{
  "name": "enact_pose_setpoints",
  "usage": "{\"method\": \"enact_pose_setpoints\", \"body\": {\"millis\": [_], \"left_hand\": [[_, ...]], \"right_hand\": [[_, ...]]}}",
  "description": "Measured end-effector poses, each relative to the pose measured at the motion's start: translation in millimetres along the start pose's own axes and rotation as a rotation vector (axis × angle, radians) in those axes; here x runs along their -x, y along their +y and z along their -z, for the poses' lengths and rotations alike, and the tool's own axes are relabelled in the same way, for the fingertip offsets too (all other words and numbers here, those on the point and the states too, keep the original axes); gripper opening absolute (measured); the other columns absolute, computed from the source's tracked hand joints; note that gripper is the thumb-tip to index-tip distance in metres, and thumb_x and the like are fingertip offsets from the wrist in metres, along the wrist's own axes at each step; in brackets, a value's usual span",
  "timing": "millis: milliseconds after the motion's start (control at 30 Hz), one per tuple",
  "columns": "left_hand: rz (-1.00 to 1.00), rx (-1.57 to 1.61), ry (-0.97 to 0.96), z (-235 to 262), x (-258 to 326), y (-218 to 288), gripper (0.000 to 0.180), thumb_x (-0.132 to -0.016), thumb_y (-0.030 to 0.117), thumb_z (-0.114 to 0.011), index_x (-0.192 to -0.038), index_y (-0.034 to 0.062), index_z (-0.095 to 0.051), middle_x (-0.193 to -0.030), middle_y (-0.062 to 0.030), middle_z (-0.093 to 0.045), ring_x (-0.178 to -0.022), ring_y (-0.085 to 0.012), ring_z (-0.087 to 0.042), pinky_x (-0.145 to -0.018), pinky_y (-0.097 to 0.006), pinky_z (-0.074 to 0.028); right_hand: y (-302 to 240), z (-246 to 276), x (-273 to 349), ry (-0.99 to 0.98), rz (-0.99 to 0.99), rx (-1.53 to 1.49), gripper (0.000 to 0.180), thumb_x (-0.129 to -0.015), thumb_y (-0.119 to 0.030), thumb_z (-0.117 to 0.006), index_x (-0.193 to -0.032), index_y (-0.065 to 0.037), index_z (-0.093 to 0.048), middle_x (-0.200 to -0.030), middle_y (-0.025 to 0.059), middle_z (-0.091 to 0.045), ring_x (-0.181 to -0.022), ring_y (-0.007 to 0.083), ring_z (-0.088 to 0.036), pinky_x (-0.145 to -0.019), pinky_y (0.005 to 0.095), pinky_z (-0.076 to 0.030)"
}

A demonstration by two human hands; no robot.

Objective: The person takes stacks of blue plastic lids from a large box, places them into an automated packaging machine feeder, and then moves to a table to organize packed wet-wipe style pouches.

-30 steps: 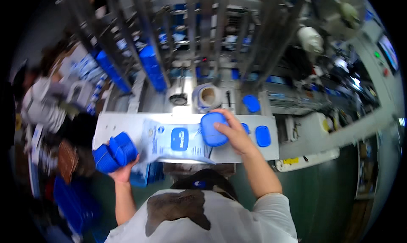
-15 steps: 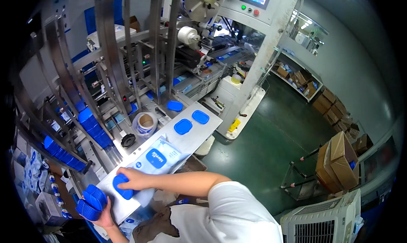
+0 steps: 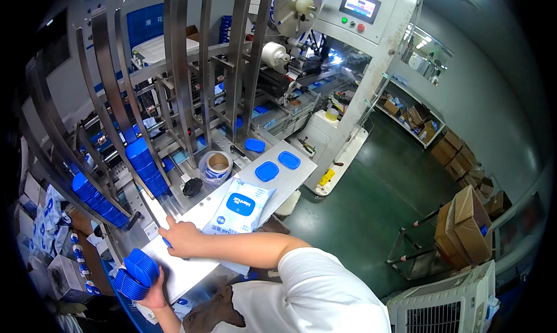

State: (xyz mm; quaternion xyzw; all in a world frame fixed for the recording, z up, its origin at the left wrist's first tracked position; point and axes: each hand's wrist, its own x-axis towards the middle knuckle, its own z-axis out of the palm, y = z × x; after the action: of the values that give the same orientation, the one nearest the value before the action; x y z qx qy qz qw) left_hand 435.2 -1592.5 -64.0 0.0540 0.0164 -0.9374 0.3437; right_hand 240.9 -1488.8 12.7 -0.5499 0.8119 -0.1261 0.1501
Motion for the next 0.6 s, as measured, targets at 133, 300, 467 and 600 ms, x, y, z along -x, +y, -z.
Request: {"method": "enact_pose_setpoints", "body": {"millis": [133, 300, 467, 600], "left_hand": [[0.077, -0.304, -0.504, 14.1, -8.0, 6.6, 0.064, -0.079, 0.053, -0.052, -0.135, 0.0291, -0.032, -0.142, -0.0007, -0.027, -0.130, -0.0294, -0.019, -0.097, -0.066, -0.009], [0.066, -0.337, -0.499, 13.4, -10.9, 3.5, 0.063, -0.080, 0.053, -0.051, -0.135, 0.0282, -0.032, -0.142, -0.0009, -0.027, -0.130, -0.0306, -0.019, -0.098, -0.065, -0.010], [0.038, -0.305, -0.483, 29.2, -10.3, 14.2, 0.061, -0.082, 0.049, -0.049, -0.135, 0.0250, -0.031, -0.142, -0.0066, -0.026, -0.130, -0.0323, -0.019, -0.099, -0.064, -0.008], [-0.151, 0.011, 0.121, -1.2, -4.6, 1.8, 0.062, -0.082, 0.046, -0.048, -0.136, 0.0212, -0.030, -0.142, -0.0109, -0.025, -0.131, -0.0333, -0.018, -0.101, -0.063, -0.006]], "right_hand": [[2.6, -3.8, 0.7, 0.011, -0.015, -0.083, 0.049, -0.078, -0.031, -0.057, -0.120, -0.011, -0.043, -0.122, 0.0208, -0.039, -0.078, 0.0372, -0.060, -0.070, 0.0407, -0.050], [44.3, 18.3, 4.2, 0.253, 0.567, 0.080, 0.039, -0.079, -0.016, -0.051, -0.118, -0.015, -0.048, -0.131, 0.0168, -0.036, -0.110, 0.0350, -0.048, -0.089, 0.0412, -0.042], [25.3, 15.9, -4.2, 0.161, 0.961, 0.253, 0.037, -0.080, -0.015, -0.049, -0.116, -0.023, -0.047, -0.138, 0.0093, -0.031, -0.131, 0.0294, -0.024, -0.102, 0.0492, -0.026], [31.8, 2.1, -9.1, 0.120, 0.905, 0.276, 0.034, -0.079, -0.017, -0.051, -0.112, -0.021, -0.048, -0.137, 0.0098, -0.031, -0.130, 0.0296, -0.025, -0.103, 0.0483, -0.025]]}}
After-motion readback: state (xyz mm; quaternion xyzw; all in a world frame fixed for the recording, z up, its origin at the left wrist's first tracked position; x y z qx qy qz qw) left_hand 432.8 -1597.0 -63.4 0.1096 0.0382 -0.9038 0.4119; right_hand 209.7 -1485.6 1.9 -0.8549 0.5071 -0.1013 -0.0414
